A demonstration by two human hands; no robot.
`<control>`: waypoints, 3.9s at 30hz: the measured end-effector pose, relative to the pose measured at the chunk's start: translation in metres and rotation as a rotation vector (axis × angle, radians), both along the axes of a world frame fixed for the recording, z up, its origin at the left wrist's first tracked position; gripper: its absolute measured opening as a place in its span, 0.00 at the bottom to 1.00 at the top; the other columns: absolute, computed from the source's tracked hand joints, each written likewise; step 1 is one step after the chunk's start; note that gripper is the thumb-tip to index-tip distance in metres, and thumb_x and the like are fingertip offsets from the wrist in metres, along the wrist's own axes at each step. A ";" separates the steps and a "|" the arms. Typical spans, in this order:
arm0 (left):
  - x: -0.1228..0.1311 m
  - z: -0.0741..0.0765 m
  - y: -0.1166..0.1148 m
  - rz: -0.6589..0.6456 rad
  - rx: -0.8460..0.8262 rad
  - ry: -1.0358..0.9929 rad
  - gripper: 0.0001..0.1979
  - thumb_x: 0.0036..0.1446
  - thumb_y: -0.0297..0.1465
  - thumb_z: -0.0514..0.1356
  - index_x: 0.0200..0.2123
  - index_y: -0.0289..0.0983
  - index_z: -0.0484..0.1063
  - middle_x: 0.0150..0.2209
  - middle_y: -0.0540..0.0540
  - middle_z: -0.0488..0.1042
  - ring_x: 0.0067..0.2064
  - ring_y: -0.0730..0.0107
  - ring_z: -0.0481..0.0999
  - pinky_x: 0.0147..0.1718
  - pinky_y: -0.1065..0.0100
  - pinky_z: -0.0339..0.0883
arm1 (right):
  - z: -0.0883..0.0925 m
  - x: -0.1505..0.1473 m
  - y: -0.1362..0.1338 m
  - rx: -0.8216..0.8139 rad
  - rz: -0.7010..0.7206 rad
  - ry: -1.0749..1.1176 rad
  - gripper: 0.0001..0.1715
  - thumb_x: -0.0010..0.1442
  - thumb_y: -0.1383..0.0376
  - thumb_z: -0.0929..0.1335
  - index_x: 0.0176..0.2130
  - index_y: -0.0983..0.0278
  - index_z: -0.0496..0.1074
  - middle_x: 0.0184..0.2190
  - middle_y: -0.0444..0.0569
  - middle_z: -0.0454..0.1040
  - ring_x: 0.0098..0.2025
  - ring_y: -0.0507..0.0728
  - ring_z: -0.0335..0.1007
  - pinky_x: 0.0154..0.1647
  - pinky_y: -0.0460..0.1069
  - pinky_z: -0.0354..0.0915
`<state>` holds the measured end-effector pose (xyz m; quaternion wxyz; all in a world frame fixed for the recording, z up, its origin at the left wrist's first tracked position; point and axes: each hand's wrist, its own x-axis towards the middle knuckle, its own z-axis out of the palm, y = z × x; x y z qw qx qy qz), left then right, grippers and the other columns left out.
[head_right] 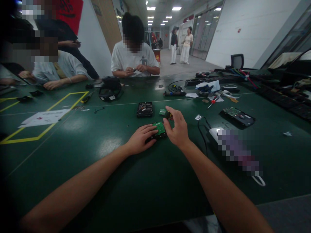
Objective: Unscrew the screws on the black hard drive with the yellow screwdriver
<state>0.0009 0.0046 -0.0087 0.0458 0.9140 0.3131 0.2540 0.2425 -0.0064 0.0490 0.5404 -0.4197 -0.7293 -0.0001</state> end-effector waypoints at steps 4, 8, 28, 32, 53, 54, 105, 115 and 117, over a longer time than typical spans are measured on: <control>0.000 0.000 0.000 0.001 -0.010 -0.016 0.25 0.67 0.36 0.64 0.65 0.42 0.71 0.67 0.38 0.71 0.71 0.45 0.66 0.67 0.38 0.65 | 0.000 0.001 0.001 0.024 -0.044 -0.006 0.27 0.69 0.62 0.70 0.65 0.51 0.69 0.50 0.52 0.74 0.46 0.61 0.75 0.49 0.62 0.77; 0.000 0.001 -0.001 -0.007 -0.020 -0.027 0.24 0.67 0.36 0.64 0.65 0.43 0.71 0.67 0.38 0.71 0.71 0.45 0.66 0.67 0.37 0.65 | -0.004 0.005 0.004 -0.004 -0.031 -0.012 0.31 0.71 0.63 0.68 0.69 0.50 0.64 0.56 0.53 0.75 0.48 0.63 0.76 0.53 0.65 0.77; 0.000 0.000 0.000 -0.001 -0.005 -0.003 0.24 0.68 0.37 0.63 0.65 0.40 0.71 0.67 0.38 0.71 0.71 0.45 0.66 0.67 0.38 0.64 | 0.001 0.001 -0.001 -0.034 0.052 0.007 0.29 0.71 0.65 0.68 0.67 0.51 0.65 0.56 0.51 0.78 0.50 0.62 0.80 0.55 0.63 0.76; 0.000 0.000 0.000 0.005 -0.007 -0.016 0.24 0.67 0.37 0.64 0.64 0.40 0.72 0.67 0.38 0.72 0.71 0.45 0.66 0.67 0.39 0.64 | 0.001 0.001 0.000 -0.085 0.105 0.008 0.32 0.72 0.66 0.64 0.72 0.51 0.60 0.61 0.52 0.75 0.54 0.62 0.78 0.60 0.65 0.74; 0.000 -0.003 0.001 -0.004 0.000 -0.014 0.24 0.68 0.37 0.63 0.65 0.42 0.71 0.67 0.39 0.71 0.71 0.45 0.66 0.67 0.38 0.65 | 0.000 0.001 0.000 0.017 -0.002 -0.032 0.29 0.71 0.64 0.68 0.68 0.51 0.66 0.55 0.53 0.76 0.50 0.62 0.76 0.52 0.62 0.76; 0.000 -0.003 0.001 -0.003 0.002 -0.014 0.24 0.68 0.37 0.63 0.65 0.42 0.71 0.67 0.39 0.72 0.71 0.45 0.66 0.67 0.38 0.65 | 0.001 0.000 -0.001 0.022 -0.009 -0.028 0.28 0.70 0.63 0.69 0.67 0.51 0.66 0.53 0.53 0.75 0.49 0.62 0.76 0.50 0.61 0.77; 0.002 0.001 -0.001 0.009 0.001 -0.003 0.23 0.69 0.38 0.63 0.65 0.41 0.71 0.67 0.39 0.71 0.71 0.45 0.66 0.67 0.39 0.65 | 0.002 0.002 0.000 0.049 -0.050 -0.018 0.29 0.71 0.65 0.67 0.68 0.51 0.67 0.53 0.53 0.75 0.48 0.62 0.76 0.52 0.64 0.76; 0.000 -0.001 0.000 0.004 -0.007 -0.008 0.24 0.68 0.38 0.63 0.66 0.42 0.71 0.67 0.39 0.72 0.71 0.45 0.66 0.67 0.38 0.64 | 0.004 0.000 -0.002 0.042 -0.036 -0.003 0.27 0.69 0.63 0.71 0.64 0.52 0.70 0.52 0.53 0.74 0.51 0.63 0.74 0.49 0.62 0.78; 0.000 -0.001 0.001 0.004 -0.007 -0.010 0.25 0.68 0.38 0.63 0.66 0.42 0.71 0.67 0.39 0.71 0.71 0.45 0.66 0.67 0.38 0.64 | 0.004 0.001 -0.001 0.034 -0.026 -0.015 0.27 0.69 0.65 0.70 0.65 0.52 0.69 0.53 0.53 0.75 0.50 0.62 0.76 0.50 0.62 0.78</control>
